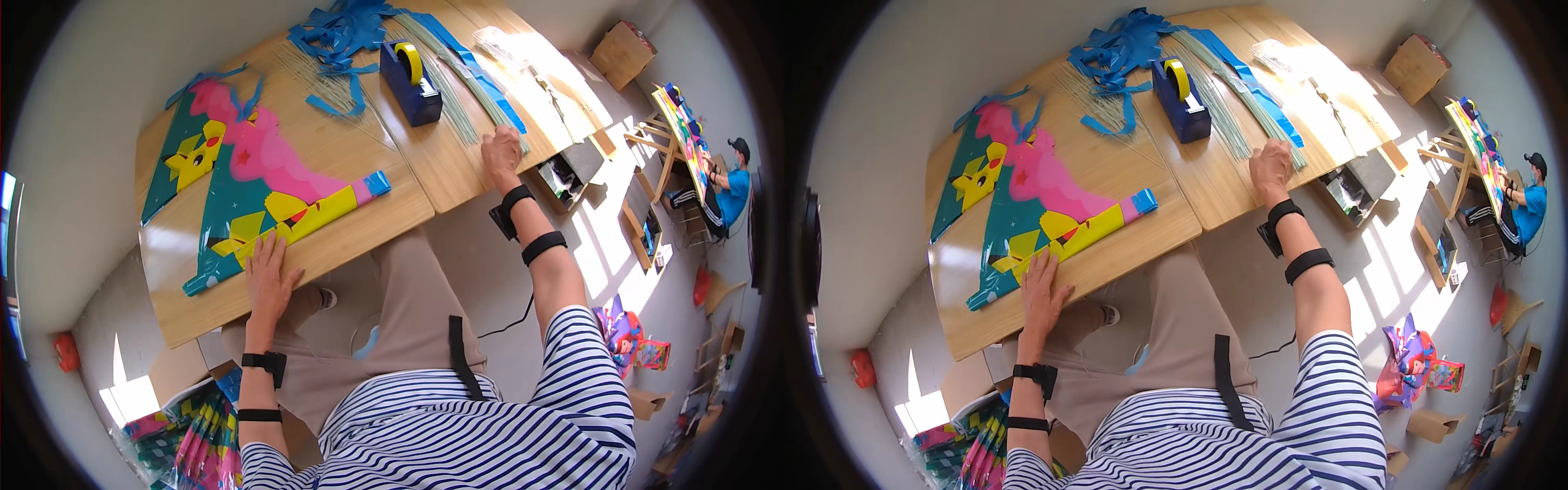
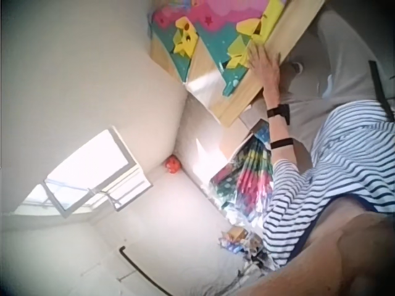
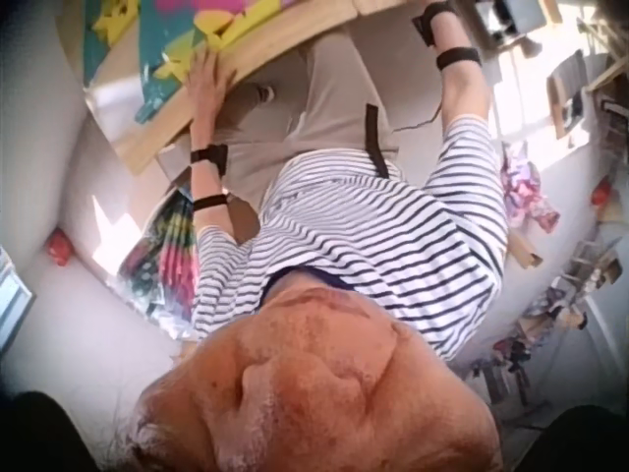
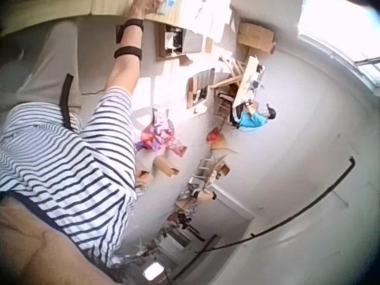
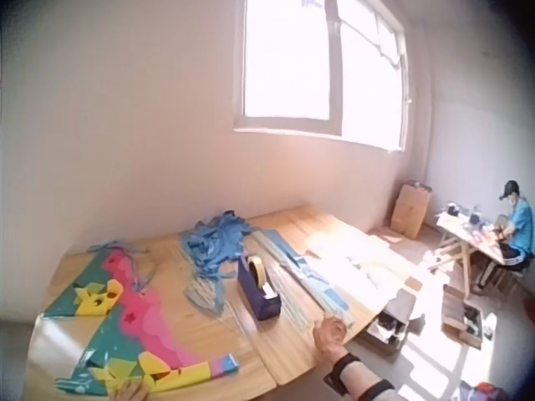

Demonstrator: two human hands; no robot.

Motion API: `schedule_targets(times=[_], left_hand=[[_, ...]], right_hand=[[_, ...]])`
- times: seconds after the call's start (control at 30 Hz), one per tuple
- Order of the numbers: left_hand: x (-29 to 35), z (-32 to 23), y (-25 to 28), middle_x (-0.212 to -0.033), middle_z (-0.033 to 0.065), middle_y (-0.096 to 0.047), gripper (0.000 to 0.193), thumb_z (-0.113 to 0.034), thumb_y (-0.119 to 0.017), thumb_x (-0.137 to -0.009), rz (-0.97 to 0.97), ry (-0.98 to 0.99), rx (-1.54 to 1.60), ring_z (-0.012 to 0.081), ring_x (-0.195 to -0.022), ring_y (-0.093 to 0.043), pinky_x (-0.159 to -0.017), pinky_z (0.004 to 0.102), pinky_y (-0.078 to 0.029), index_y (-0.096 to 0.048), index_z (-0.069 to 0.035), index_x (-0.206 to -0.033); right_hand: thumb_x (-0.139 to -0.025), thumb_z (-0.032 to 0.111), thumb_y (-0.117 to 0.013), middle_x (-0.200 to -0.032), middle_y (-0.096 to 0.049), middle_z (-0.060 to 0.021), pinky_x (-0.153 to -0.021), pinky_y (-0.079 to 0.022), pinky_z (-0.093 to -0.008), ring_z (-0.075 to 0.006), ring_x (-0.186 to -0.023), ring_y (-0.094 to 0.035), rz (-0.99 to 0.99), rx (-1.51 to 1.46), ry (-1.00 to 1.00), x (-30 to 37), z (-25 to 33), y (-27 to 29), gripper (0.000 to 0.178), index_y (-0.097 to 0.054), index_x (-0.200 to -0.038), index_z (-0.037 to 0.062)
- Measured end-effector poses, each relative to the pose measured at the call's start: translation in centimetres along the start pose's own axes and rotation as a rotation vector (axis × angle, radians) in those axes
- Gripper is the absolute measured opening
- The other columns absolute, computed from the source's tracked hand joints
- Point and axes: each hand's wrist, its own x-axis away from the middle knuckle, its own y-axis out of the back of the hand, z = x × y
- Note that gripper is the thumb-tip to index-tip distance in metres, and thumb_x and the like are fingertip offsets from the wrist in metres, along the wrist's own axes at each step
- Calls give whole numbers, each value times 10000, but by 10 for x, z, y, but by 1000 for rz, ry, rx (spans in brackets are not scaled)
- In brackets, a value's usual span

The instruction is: The recorder is assembling colorful plastic kites by folding and taping the edges.

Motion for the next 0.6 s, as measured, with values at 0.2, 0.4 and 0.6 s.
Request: schedule_targets(times=[0.2, 0.4, 0.6], left_hand=[[2, -2, 4, -1657, 89, -359, 715, -251, -760, -879, 46, 40, 3, 356, -1546, -265, -1247, 573, -176, -491, -121, -1529], [1, 1, 2, -1652, 71, -363, 723, -264, -775, -867, 15, 17, 16, 345, -1541, -270, -1242, 590, -187, -499, -142, -1523], [-2, 0, 3, -1649, 85, -375, 699, -246, -765, -873, 11, 4, 7, 362, -1535, -289, -1240, 573, -193, -511, -125, -1513]], right_hand=[[-811, 88, -685, -1091, -741, -186, -763, -604, -432, -357, -919, -748, 52, 233, 3, -44, -38, -18, 104, -740, -888, 46], [-790, 87, -671, -981, -756, -148, -750, -595, -431, -337, -897, -750, 95, 334, 177, -52, -47, -19, 87, -748, -830, 84], [-816, 60, -623, -986, -733, -157, -800, -582, -462, -382, -918, -724, -8, 297, 171, -31, -57, 19, 110, -722, -860, 43]])
